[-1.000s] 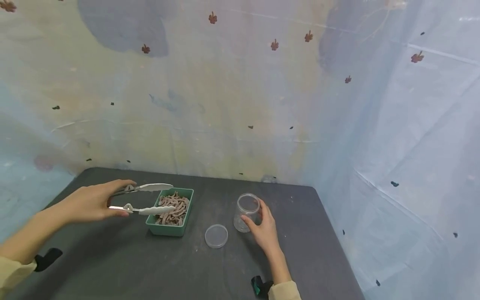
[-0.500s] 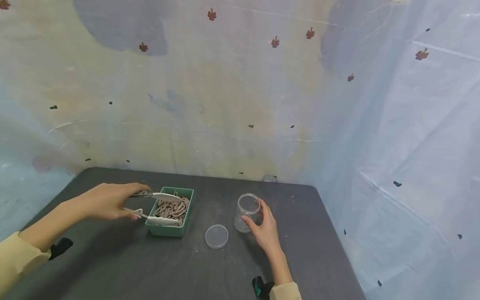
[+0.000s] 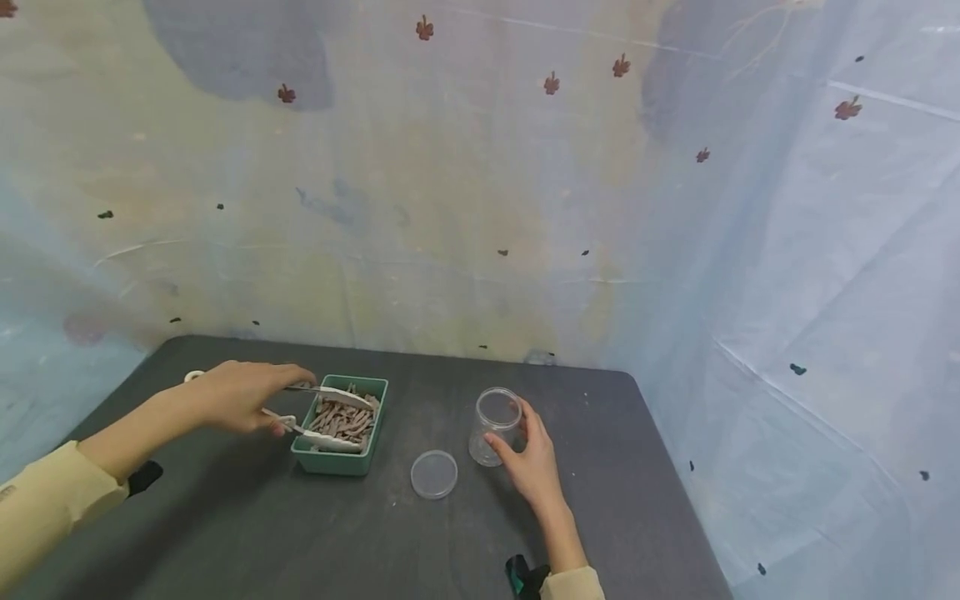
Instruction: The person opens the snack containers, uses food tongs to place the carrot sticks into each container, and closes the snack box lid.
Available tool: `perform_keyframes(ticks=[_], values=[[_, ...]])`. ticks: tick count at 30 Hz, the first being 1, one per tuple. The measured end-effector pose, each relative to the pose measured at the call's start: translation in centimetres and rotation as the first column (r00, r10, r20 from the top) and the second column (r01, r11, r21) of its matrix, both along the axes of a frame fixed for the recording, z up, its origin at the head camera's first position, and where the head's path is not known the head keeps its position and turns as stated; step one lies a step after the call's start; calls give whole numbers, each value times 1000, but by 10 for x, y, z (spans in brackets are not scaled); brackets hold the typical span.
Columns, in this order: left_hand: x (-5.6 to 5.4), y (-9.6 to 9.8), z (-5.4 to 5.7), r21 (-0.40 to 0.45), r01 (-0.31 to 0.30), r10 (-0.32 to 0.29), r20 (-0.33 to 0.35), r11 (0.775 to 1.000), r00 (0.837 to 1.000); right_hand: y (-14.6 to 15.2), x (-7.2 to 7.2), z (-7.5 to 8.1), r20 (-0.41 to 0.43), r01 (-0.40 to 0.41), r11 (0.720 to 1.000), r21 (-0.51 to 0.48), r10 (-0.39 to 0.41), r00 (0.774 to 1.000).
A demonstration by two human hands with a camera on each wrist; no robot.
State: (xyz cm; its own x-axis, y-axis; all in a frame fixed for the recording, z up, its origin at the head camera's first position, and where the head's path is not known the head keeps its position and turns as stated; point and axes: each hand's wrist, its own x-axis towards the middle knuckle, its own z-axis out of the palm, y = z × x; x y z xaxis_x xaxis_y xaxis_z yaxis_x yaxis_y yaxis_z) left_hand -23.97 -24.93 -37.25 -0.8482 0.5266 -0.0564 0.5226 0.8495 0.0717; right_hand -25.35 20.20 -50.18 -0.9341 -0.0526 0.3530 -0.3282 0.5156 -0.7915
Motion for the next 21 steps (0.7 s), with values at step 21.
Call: perform_keyframes(ticks=[21], values=[[7, 3, 12, -23, -9, 7, -89, 1000, 996, 4, -1, 12, 3, -24, 999, 28, 24, 1000]])
